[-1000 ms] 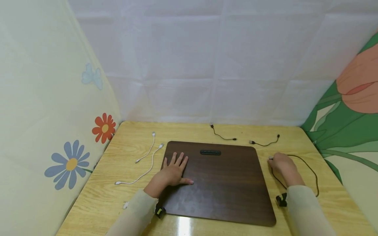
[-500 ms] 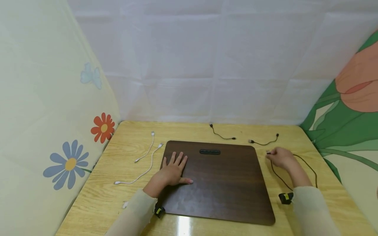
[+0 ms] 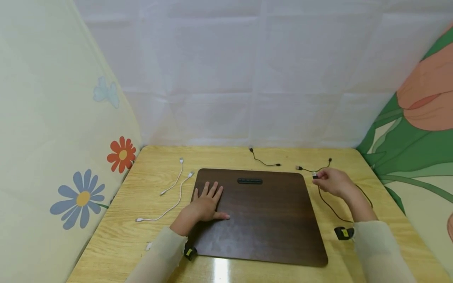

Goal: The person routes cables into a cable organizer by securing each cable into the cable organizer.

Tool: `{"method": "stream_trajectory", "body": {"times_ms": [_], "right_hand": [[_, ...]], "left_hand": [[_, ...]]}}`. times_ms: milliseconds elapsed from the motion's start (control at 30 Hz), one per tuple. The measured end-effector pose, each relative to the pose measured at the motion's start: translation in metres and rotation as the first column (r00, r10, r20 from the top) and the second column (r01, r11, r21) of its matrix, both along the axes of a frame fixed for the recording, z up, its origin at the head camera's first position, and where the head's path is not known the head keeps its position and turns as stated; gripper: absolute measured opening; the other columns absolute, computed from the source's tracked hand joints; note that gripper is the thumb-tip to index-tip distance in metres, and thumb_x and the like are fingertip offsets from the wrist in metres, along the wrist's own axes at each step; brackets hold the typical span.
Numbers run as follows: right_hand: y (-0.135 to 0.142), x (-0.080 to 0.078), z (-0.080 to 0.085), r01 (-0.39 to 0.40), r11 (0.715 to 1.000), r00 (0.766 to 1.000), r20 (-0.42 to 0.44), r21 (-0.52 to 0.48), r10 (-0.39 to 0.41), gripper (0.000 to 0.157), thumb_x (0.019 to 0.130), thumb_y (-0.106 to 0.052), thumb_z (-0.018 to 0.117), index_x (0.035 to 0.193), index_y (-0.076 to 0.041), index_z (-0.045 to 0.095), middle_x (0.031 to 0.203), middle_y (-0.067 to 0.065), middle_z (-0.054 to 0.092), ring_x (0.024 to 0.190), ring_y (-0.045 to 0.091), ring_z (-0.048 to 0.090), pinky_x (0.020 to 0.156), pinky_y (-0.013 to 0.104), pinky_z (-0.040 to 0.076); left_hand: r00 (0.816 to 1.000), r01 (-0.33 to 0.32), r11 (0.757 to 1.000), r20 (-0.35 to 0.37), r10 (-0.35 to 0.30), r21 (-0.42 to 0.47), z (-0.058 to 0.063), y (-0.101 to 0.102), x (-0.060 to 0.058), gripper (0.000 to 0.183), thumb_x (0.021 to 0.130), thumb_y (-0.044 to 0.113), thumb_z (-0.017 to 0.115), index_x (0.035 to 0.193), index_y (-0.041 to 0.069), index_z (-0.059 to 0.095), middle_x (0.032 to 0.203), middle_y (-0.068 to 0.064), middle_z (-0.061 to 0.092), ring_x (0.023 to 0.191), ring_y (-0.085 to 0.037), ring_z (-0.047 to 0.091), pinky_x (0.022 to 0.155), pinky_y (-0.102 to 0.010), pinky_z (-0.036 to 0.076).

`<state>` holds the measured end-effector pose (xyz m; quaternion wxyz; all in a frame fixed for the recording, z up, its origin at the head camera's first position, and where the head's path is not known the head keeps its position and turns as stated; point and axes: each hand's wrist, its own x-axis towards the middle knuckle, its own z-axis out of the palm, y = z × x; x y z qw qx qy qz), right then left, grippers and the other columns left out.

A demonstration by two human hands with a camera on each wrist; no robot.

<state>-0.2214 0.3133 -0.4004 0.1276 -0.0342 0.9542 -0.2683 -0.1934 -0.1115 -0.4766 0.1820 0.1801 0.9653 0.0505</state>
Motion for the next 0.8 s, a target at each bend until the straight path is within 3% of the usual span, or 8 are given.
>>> {"method": "stream_trajectory", "body": {"times_ms": [200, 400, 600, 800], "right_hand": [[-0.011, 0.004, 0.008, -0.011, 0.999, 1.0, -0.007, -0.04, 0.011, 0.024, 0.104, -0.02, 0.057, 0.1, 0.004, 0.058, 0.089, 0.014, 0.068, 0.083, 0.025, 0.068, 0.069, 0.04, 0.057], [-0.021, 0.009, 0.013, -0.063, 0.997, 0.997, -0.045, -0.041, 0.062, 0.025, 0.106, -0.02, 0.054, 0.087, -0.004, 0.056, 0.08, 0.009, 0.062, 0.075, 0.021, 0.06, 0.066, 0.036, 0.049], [-0.033, 0.012, 0.018, -0.081, 0.996, 0.994, -0.079, -0.042, 0.078, 0.022, 0.105, -0.024, 0.056, 0.091, -0.006, 0.058, 0.08, 0.006, 0.064, 0.074, 0.022, 0.059, 0.064, 0.034, 0.042], [-0.044, 0.013, 0.022, -0.092, 0.994, 0.993, -0.08, -0.064, 0.087, 0.023, 0.105, -0.026, 0.056, 0.097, -0.005, 0.06, 0.084, 0.007, 0.066, 0.076, 0.022, 0.059, 0.064, 0.034, 0.043]], "left_hand": [[1.0, 0.0, 1.0, 0.004, 0.0, 0.008, 0.0, 0.0, 0.0, 0.107, 0.086, 0.076, 0.056, 0.163, 0.015, 0.014, 0.17, -0.011, 0.003, 0.155, -0.04, -0.001, 0.118, -0.069, 0.011], [1.0, 0.001, 1.0, 0.003, -0.001, 0.014, 0.002, 0.0, 0.001, 0.107, 0.086, 0.076, 0.056, 0.163, 0.015, 0.014, 0.17, -0.011, 0.004, 0.155, -0.041, 0.0, 0.118, -0.069, 0.011], [1.0, 0.001, 0.999, 0.006, -0.001, 0.035, 0.005, 0.0, 0.001, 0.106, 0.086, 0.074, 0.059, 0.163, 0.014, 0.016, 0.17, -0.012, 0.005, 0.155, -0.041, 0.001, 0.117, -0.07, 0.012], [1.0, 0.002, 0.999, -0.003, -0.002, 0.044, 0.003, 0.0, 0.0, 0.107, 0.086, 0.075, 0.059, 0.163, 0.015, 0.017, 0.17, -0.011, 0.007, 0.155, -0.041, 0.002, 0.117, -0.07, 0.013]]}}
